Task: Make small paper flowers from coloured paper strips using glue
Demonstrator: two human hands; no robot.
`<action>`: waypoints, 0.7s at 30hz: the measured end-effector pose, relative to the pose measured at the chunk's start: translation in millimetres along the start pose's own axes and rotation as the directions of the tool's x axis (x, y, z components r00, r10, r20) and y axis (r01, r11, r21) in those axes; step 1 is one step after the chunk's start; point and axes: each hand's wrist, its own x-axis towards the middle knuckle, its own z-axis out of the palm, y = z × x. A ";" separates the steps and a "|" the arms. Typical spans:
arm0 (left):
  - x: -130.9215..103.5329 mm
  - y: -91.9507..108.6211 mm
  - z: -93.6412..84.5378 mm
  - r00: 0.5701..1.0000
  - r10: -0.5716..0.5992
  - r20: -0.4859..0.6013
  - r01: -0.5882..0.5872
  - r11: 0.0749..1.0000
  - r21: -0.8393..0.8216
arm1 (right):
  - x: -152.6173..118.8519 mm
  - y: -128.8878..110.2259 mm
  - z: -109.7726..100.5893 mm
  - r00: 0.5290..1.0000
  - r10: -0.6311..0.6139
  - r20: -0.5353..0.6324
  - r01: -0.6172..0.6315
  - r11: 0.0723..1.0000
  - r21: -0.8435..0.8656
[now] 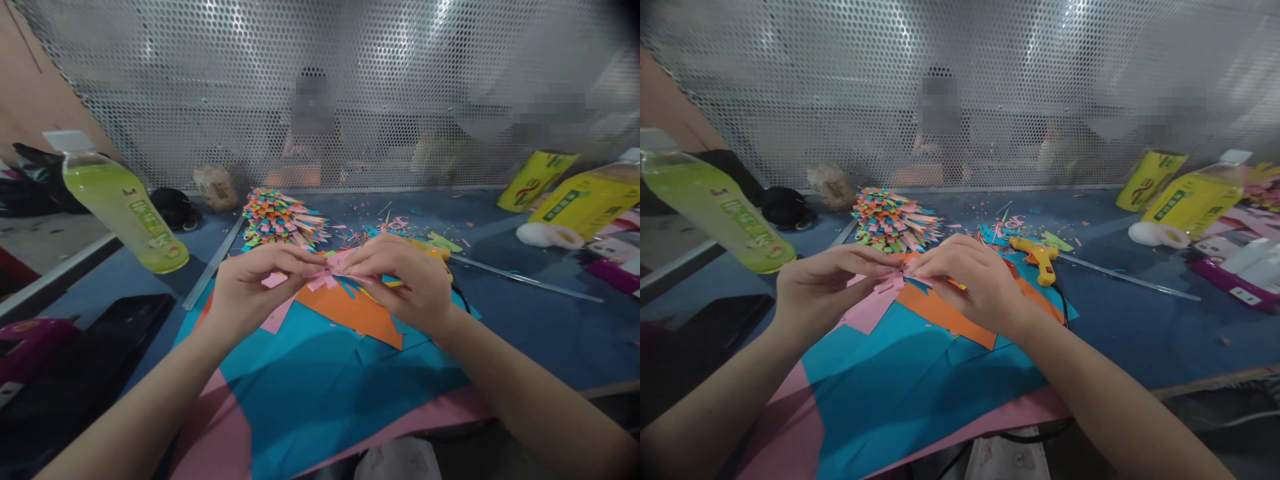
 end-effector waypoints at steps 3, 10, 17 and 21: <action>0.3 0.8 0.1 1.000 -0.016 0.005 0.016 1.000 0.009 | 0.7 -0.4 -0.3 1.000 -0.010 0.016 0.010 1.000 -0.010; -0.8 0.1 -0.3 0.997 -0.080 -0.008 0.080 0.997 0.010 | -1.4 -4.3 2.7 0.982 0.190 -0.001 -0.190 0.982 0.024; -1.8 -0.2 1.4 0.967 -0.254 -0.004 0.252 0.960 -0.121 | -5.6 -2.6 7.3 0.932 0.357 -0.062 -0.345 0.926 0.154; 1.4 2.4 3.4 0.946 -0.325 0.021 0.324 0.931 -0.169 | -5.6 -1.0 8.1 0.903 0.424 -0.062 -0.411 0.898 0.159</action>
